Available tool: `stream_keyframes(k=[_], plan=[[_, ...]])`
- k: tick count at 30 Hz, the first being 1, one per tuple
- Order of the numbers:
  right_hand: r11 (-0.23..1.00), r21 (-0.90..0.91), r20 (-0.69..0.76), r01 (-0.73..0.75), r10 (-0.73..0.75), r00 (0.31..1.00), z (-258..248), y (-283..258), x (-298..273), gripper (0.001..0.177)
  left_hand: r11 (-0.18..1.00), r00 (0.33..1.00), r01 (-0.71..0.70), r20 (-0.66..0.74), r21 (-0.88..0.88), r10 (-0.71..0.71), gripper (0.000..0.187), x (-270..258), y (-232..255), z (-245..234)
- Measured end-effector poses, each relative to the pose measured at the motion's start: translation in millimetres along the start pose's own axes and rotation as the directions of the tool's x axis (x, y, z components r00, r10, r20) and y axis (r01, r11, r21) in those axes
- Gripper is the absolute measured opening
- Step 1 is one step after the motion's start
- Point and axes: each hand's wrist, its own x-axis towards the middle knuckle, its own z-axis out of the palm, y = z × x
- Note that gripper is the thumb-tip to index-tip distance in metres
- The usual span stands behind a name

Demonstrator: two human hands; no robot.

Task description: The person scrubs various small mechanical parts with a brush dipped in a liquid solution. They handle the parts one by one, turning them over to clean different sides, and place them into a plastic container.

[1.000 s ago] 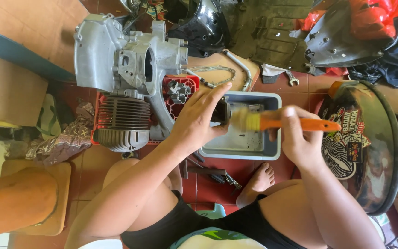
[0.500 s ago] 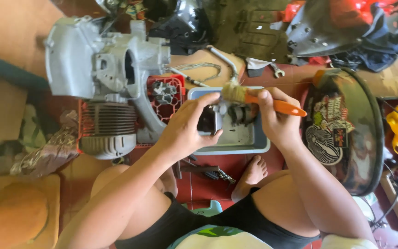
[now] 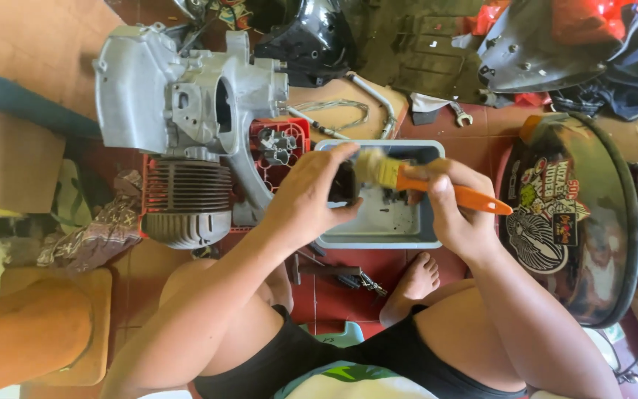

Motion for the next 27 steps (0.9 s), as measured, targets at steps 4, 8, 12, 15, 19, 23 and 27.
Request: stream_keyframes(k=[4, 8, 12, 15, 19, 23, 27], plan=[[0.991, -0.131, 0.075, 0.018, -0.009, 0.997, 4.4, -11.1, -4.4, 0.04, 0.993, 0.997, -0.06, 0.05, 0.102, 0.055, 0.095, -2.5, -0.9, 12.2], [0.951, -0.285, 0.02, 0.119, -0.118, 0.993, 5.5, -5.8, -10.5, 0.035, 0.979, 0.995, -0.088, 0.071, 0.185, 0.076, 0.09, -4.6, -3.8, 21.8], [0.945, -0.298, 0.085, 0.133, -0.113, 0.99, 10.8, -0.8, -8.4, 0.027, 0.991, 0.995, -0.051, 0.09, 0.124, 0.04, 0.094, -6.8, -5.0, 27.8], [0.937, -0.321, 0.139, 0.136, -0.095, 0.986, 6.0, -3.8, -10.2, 0.032, 0.995, 0.989, -0.045, 0.144, 0.093, 0.031, 0.087, -4.2, 6.5, 22.0], [0.943, -0.319, 0.027, 0.098, -0.094, 0.995, 4.8, -2.3, -12.9, 0.034, 0.98, 0.985, -0.152, 0.1, 0.132, 0.139, 0.087, -2.9, 18.0, 11.2], [0.989, -0.148, -0.032, -0.008, 0.003, 0.999, 4.2, 12.9, -15.8, 0.041, 0.978, 0.978, -0.206, 0.025, 0.023, 0.206, 0.101, -6.4, 4.9, 24.3], [0.989, 0.146, -0.346, 0.018, 0.034, 0.938, -8.3, 22.3, -31.5, 0.052, 0.933, 0.951, -0.31, 0.058, 0.185, 0.304, 0.113, -12.7, -13.7, 36.7]])
